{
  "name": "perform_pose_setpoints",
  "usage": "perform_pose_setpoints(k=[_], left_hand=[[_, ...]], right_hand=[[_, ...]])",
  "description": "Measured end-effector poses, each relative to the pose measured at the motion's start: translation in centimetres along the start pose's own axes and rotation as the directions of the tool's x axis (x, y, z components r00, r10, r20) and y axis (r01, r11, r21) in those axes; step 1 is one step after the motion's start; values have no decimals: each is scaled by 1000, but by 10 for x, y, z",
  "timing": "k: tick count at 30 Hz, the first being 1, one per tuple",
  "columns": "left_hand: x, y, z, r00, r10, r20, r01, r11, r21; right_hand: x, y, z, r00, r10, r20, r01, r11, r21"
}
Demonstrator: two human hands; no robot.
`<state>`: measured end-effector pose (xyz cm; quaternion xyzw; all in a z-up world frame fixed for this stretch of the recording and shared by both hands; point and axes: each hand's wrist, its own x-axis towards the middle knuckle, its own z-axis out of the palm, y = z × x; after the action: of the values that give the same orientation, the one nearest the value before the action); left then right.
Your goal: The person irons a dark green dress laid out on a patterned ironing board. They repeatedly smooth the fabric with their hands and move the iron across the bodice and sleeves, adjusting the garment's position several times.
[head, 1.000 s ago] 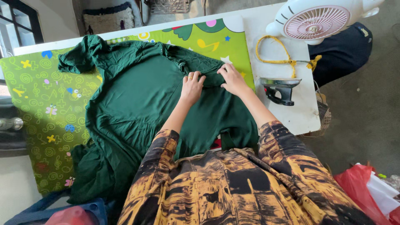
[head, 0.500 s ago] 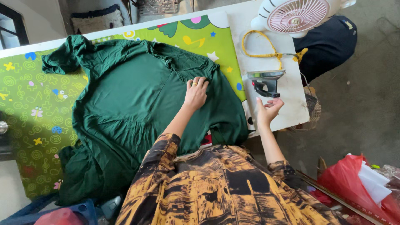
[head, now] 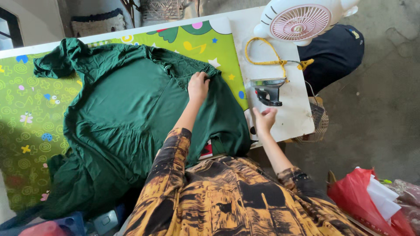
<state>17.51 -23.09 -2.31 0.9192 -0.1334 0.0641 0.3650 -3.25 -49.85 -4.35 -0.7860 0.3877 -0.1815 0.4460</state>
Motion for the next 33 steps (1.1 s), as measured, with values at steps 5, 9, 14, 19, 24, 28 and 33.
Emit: perform_pose_setpoints(k=[5,9,14,19,24,28,33], left_hand=[[6,0,-14,1000,-14,-24,12,996,-89],[9,6,-28,999,-33,30,35,997,-73],[11,3,-26,997,-38,70,43,996,-72],[13,-7,-18,995,63,72,-63,998,-3],[1,-16,-20,963,224,150,-237,969,71],[11,-18,-8,951,209,228,-245,959,141],[45,-14,-10,855,291,428,-440,846,302]], right_hand=[[-60,-64,31,723,-406,559,408,904,128],[-27,-151,89,630,-680,376,694,709,120],[21,-183,147,533,-771,348,807,587,62],[61,-158,175,456,-771,445,853,521,27],[67,-137,157,338,-800,495,927,375,-27],[52,-127,155,300,-865,401,953,289,-89],[53,-114,158,370,-823,431,927,361,-105]])
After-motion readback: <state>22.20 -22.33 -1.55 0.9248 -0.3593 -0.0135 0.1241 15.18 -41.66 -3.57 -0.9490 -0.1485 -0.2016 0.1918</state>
